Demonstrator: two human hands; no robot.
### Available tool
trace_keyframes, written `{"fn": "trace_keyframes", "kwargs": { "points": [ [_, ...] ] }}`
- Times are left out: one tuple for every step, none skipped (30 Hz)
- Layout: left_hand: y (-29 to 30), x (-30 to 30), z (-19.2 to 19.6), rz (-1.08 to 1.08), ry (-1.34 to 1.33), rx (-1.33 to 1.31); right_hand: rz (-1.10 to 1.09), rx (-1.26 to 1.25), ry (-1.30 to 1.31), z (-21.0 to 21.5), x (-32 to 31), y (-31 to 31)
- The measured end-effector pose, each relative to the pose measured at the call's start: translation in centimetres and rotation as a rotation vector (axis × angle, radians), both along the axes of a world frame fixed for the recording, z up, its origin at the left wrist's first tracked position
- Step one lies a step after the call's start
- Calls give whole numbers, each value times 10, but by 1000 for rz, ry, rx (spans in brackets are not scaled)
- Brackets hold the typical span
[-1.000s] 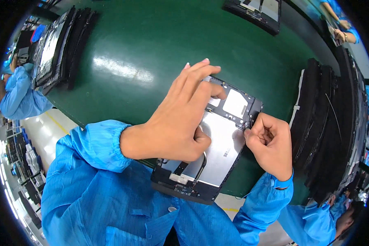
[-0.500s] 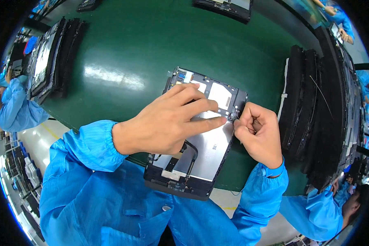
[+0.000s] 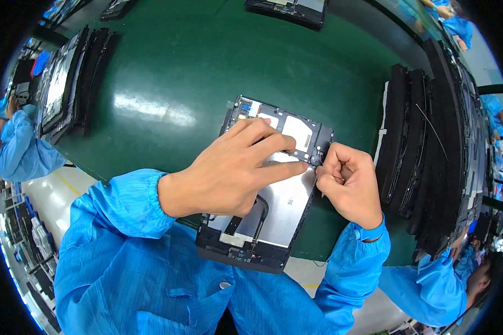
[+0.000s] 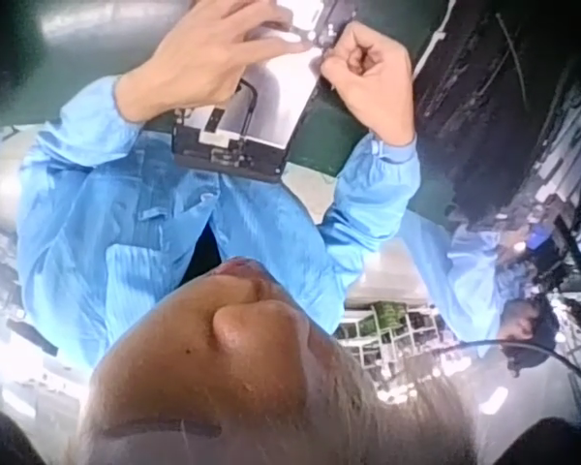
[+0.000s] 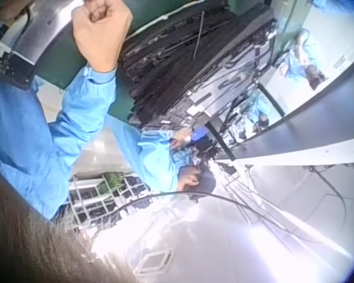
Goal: The person assembles tablet devices by connecting ribbon cables and securing internal components onto the chassis by hand, then placing each tablet onto the upper conveyor rack and picking up the next unit.
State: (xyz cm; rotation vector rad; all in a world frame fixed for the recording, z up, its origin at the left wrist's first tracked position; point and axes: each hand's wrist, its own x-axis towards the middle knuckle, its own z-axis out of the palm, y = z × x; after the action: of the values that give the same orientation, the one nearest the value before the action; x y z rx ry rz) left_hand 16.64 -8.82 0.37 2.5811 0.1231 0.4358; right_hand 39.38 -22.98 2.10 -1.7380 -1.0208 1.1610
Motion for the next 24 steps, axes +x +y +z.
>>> {"fn": "trace_keyframes", "kwargs": {
  "points": [
    [0, 0, 0, -4, -9, 0, -3, 1, 0, 1, 0, 0],
    [0, -1, -1, -7, -18, 1, 4, 8, -16, 2, 0, 0],
    [0, -1, 0, -11, -18, 2, 12, 15, -33, 2, -1, 0],
    [0, -1, 0, -9, -17, 24, 9, 16, -33, 3, -1, 0],
    [0, -1, 1, -7, -16, 47, 16, 22, -44, 3, -1, 1],
    [0, -1, 1, -10, -16, 48, 23, 27, -56, 3, -1, 1],
    [0, -2, 0, -11, -16, 42, 23, 27, -55, 3, -1, 1],
    [0, -2, 1, -11, -15, 36, 25, 34, -60, 3, -1, 0],
    [-1, -2, 1, -11, -15, 36, 27, 41, -64, 2, -1, 0],
    [0, -2, 2, -16, -2, 40, 27, 43, -64, 2, -1, 0],
    [0, -1, 3, -22, 11, 43, 24, 49, -72, 1, -1, -1],
    [0, -2, 3, -22, 12, 44, 20, 55, -80, 1, -1, -1],
    [0, -2, 2, -20, 5, 40, 17, 54, -80, 1, -1, 0],
    [0, -2, 2, -19, -3, 35, 20, 40, -73, 2, -1, 0],
    [1, -2, 2, -22, -3, 34, 23, 26, -66, 3, -1, 0],
    [0, -1, 3, -13, 9, 36, 21, 25, -65, 4, -1, 0],
    [0, -1, 3, -5, 22, 38, 24, 9, -64, 6, -1, 1],
    [-1, -1, 4, -6, 22, 37, 27, -7, -63, 7, -2, 1],
    [-2, 0, 4, -6, 23, 34, 28, -6, -62, 6, -2, 1],
    [-2, 0, 4, -5, 23, 31, 27, 18, -74, 5, -1, 0],
    [-1, 1, 5, -4, 25, 33, 26, 42, -86, 4, -1, 0],
    [0, 2, 5, -19, 28, 42, 26, 42, -84, 3, -1, 0],
    [0, 4, 5, -34, 31, 51, 20, 27, -77, 3, -1, 0],
    [1, 4, 5, -34, 32, 52, 14, 12, -70, 3, -1, 0]
  ]
}}
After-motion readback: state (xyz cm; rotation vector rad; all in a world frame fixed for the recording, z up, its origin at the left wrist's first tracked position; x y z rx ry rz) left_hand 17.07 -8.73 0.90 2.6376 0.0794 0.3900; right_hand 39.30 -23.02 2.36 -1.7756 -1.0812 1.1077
